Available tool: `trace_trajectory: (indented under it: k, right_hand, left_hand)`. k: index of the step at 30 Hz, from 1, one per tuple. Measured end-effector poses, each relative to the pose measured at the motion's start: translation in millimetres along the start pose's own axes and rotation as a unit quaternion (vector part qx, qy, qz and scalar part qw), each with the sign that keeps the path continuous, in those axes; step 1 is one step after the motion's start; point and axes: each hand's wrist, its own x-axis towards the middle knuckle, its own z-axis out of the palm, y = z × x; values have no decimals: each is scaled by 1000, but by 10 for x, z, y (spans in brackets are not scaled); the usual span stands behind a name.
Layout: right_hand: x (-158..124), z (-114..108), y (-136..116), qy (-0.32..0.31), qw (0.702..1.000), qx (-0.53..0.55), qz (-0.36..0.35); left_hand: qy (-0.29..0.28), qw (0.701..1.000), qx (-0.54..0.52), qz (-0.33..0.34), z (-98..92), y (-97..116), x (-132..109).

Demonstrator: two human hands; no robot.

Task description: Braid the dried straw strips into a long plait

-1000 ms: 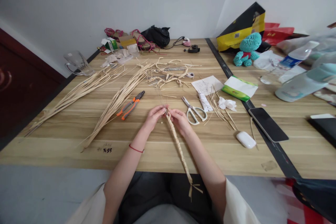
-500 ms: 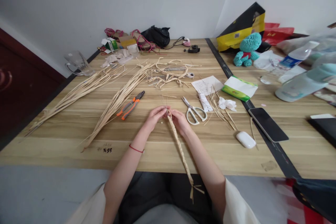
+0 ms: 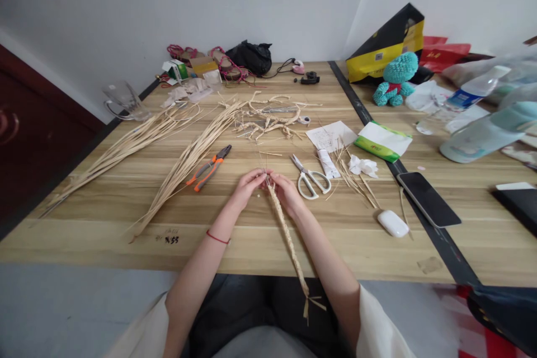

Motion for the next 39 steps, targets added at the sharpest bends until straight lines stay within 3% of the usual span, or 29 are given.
trace_trajectory:
  k: [5,8,16,21,39]
  right_hand:
    - [-13,10,21,-2,1000,2,-5]
    - [-32,23,25,-15,1000,-23,8]
    - [-123,88,-31,-117,988,-34,99]
    - [-147,92,-63,-138,980,-5,140]
    - [-135,111,-33,-119,989,-51,76]
  left_hand:
    - [14,1000,-7,6,12,-3,0]
    - [50,998,-28,6,9,-21,13]
    - [161,985,-49,48,-63,-40,50]
    - [150,986,-40,52,-79,-54,61]
    - [115,991,-63,20,-81,-46,56]
